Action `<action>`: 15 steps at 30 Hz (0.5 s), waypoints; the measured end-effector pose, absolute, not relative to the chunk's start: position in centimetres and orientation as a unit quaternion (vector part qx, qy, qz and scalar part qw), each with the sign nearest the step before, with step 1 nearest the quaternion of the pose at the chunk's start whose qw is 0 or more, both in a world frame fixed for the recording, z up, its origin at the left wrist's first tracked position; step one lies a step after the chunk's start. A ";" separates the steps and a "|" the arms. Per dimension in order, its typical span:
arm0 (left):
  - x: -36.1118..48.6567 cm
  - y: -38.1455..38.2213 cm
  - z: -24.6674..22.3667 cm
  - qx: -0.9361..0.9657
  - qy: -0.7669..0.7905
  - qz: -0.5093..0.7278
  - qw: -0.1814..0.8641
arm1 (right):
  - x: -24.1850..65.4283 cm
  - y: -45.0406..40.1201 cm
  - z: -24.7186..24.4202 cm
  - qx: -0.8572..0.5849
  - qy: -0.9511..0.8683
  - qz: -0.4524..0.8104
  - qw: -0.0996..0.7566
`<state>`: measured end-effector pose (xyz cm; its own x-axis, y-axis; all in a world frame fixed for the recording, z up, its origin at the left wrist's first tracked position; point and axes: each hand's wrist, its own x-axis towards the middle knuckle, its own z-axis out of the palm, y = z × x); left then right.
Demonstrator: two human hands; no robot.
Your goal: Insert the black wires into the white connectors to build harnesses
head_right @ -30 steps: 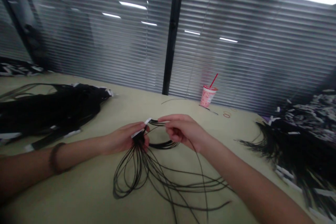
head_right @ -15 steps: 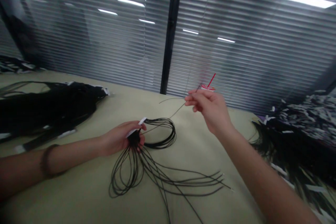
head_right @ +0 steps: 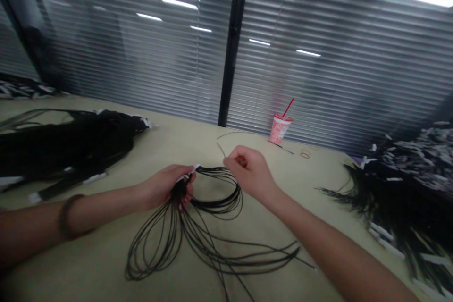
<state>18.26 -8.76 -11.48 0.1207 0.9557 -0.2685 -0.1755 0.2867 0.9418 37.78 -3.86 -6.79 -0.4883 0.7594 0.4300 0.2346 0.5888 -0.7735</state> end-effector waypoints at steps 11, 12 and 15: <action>18.1 -8.8 -11.2 0.429 0.509 0.403 0.628 | 35.7 -4.5 -13.5 -0.260 -0.879 0.225 0.331; 18.1 -8.8 -11.2 0.429 0.508 0.403 0.629 | 35.8 -4.5 -13.5 -0.260 -0.880 0.222 0.330; 18.0 -8.7 -11.3 0.426 0.504 0.395 0.639 | 35.8 -4.4 -13.6 -0.266 -0.882 0.212 0.327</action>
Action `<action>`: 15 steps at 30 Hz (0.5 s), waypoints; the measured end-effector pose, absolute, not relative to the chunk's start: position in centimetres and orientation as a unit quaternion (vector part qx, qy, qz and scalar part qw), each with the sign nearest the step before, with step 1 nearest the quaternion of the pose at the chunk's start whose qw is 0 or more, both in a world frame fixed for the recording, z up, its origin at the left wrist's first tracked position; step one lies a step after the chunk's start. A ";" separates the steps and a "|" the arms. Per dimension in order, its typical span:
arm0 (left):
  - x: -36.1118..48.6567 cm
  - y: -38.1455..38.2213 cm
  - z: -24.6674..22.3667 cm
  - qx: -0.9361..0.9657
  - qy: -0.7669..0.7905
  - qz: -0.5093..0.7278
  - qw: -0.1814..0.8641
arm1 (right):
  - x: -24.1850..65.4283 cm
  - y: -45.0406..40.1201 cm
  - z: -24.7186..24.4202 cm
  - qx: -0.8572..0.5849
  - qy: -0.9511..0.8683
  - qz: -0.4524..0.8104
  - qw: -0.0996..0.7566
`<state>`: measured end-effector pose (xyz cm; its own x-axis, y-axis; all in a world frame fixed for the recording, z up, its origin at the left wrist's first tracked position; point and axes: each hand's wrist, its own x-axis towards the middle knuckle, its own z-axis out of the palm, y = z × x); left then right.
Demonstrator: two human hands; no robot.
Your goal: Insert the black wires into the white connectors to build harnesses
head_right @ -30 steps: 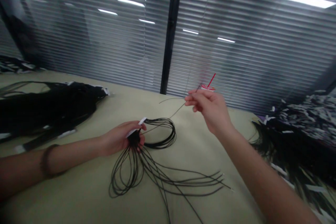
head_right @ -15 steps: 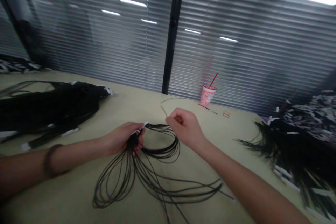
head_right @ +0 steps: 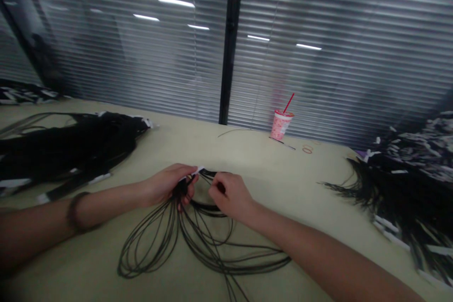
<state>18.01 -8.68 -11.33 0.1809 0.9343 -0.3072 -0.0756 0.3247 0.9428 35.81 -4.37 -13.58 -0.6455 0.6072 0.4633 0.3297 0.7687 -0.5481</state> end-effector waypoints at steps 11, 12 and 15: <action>18.2 -8.6 -11.5 0.407 0.507 0.381 0.657 | 35.7 -4.7 -13.7 -0.304 -0.868 0.223 0.324; 18.2 -8.5 -11.5 0.406 0.508 0.383 0.656 | 35.7 -4.6 -13.8 -0.303 -0.869 0.221 0.323; 18.2 -8.4 -11.5 0.406 0.504 0.394 0.653 | 35.6 -4.6 -13.9 -0.305 -0.874 0.219 0.309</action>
